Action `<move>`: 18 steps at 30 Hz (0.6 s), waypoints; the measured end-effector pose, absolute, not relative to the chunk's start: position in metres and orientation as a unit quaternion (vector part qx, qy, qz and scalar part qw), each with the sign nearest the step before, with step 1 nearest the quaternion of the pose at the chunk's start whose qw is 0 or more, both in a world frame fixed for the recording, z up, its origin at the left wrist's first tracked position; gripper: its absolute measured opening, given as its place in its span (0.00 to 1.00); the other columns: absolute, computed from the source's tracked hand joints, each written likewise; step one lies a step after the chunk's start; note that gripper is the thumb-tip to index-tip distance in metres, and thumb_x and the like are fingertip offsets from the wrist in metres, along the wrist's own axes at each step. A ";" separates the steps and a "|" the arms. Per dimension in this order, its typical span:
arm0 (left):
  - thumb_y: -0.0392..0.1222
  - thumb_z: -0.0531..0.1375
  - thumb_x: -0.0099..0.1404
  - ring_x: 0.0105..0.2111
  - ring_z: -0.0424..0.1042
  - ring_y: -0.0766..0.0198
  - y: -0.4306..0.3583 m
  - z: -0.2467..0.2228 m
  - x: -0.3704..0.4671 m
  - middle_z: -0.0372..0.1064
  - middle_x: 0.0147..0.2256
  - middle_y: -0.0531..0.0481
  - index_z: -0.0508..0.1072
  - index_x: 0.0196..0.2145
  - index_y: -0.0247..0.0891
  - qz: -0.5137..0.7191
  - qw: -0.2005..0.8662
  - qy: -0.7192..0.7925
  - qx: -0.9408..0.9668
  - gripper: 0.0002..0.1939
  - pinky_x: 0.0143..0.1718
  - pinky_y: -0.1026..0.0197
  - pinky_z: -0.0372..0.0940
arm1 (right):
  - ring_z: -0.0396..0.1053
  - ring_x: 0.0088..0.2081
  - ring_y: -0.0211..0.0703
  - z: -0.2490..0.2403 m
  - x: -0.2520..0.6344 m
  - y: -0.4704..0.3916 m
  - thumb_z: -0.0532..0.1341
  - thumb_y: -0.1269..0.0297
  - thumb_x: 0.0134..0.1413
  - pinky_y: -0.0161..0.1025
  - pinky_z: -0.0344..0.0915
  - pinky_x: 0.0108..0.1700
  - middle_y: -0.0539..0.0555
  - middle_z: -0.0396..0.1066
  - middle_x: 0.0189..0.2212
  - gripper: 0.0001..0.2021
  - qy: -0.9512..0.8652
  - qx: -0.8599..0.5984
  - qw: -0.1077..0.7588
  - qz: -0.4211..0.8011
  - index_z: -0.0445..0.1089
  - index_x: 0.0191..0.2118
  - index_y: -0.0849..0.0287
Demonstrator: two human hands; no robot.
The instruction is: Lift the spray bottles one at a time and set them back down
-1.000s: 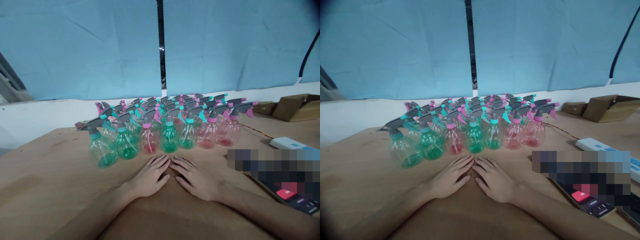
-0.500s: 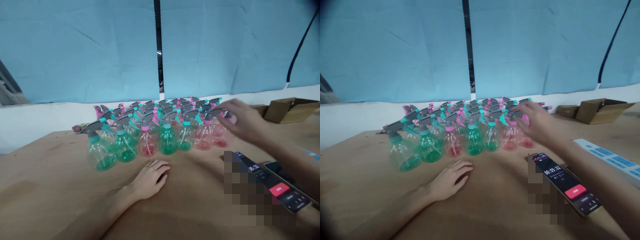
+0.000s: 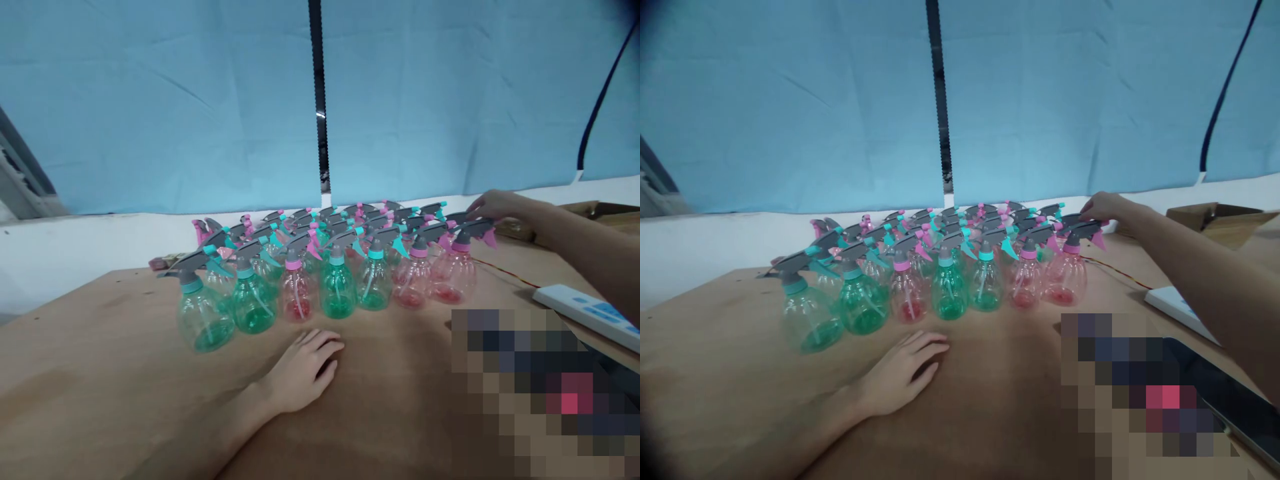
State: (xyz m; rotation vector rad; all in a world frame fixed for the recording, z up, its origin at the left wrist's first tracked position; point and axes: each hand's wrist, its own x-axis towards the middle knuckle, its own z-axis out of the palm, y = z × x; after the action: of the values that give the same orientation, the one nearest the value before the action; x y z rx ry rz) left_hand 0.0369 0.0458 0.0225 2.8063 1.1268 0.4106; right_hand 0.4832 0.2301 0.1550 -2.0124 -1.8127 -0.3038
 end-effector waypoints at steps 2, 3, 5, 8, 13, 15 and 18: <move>0.36 0.49 0.65 0.50 0.63 0.58 0.046 0.022 0.036 0.64 0.50 0.47 0.67 0.46 0.39 0.138 0.047 0.368 0.919 0.14 0.52 0.51 0.59 | 0.70 0.33 0.42 0.154 0.488 0.230 0.58 0.64 0.57 0.41 0.67 0.34 0.58 0.72 0.37 0.09 -0.666 -0.721 0.180 -0.071 0.71 0.40 0.64; 0.36 0.49 0.65 0.50 0.63 0.58 0.046 0.022 0.036 0.64 0.50 0.46 0.67 0.46 0.39 0.141 0.048 0.366 0.919 0.14 0.52 0.51 0.59 | 0.69 0.27 0.40 0.153 0.489 0.229 0.60 0.65 0.55 0.39 0.66 0.29 0.58 0.73 0.30 0.08 -0.674 -0.715 0.175 -0.060 0.73 0.33 0.64; 0.36 0.49 0.65 0.50 0.63 0.58 0.046 0.021 0.036 0.64 0.49 0.46 0.67 0.46 0.39 0.147 0.047 0.363 0.919 0.14 0.52 0.50 0.59 | 0.64 0.19 0.37 0.153 0.491 0.225 0.61 0.67 0.50 0.37 0.61 0.23 0.54 0.70 0.18 0.08 -0.691 -0.695 0.187 -0.062 0.73 0.23 0.60; 0.36 0.49 0.65 0.50 0.64 0.57 0.047 0.021 0.036 0.65 0.49 0.46 0.67 0.46 0.39 0.149 0.046 0.362 0.919 0.14 0.52 0.50 0.59 | 0.62 0.17 0.36 0.159 0.491 0.218 0.60 0.64 0.48 0.36 0.58 0.22 0.51 0.68 0.14 0.10 -0.704 -0.664 0.233 -0.099 0.71 0.19 0.56; 0.36 0.49 0.65 0.50 0.64 0.57 0.046 0.021 0.036 0.65 0.49 0.46 0.67 0.47 0.39 0.152 0.043 0.359 0.920 0.14 0.52 0.50 0.59 | 0.63 0.18 0.40 0.189 0.481 0.193 0.57 0.56 0.50 0.38 0.55 0.21 0.54 0.66 0.15 0.11 -0.666 -0.648 0.318 -0.188 0.70 0.23 0.54; 0.36 0.49 0.65 0.50 0.64 0.57 0.046 0.021 0.036 0.64 0.49 0.45 0.67 0.47 0.39 0.150 0.042 0.361 0.919 0.14 0.52 0.50 0.59 | 0.68 0.26 0.45 0.202 0.471 0.173 0.54 0.56 0.53 0.41 0.59 0.27 0.59 0.69 0.22 0.12 -0.637 -0.644 0.358 -0.226 0.71 0.33 0.56; 0.36 0.49 0.65 0.50 0.64 0.57 0.046 0.020 0.035 0.64 0.49 0.45 0.67 0.47 0.39 0.150 0.043 0.363 0.919 0.14 0.52 0.50 0.60 | 0.66 0.45 0.55 0.213 0.452 0.133 0.48 0.53 0.59 0.50 0.59 0.43 0.67 0.67 0.40 0.19 -0.609 -0.602 0.433 -0.280 0.64 0.49 0.56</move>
State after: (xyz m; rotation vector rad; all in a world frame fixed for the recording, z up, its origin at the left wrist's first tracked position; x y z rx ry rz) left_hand 0.0355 0.0461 0.0203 2.8101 1.1094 0.4576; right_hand 0.4522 0.1329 0.2126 -1.5000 -1.5182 -0.6966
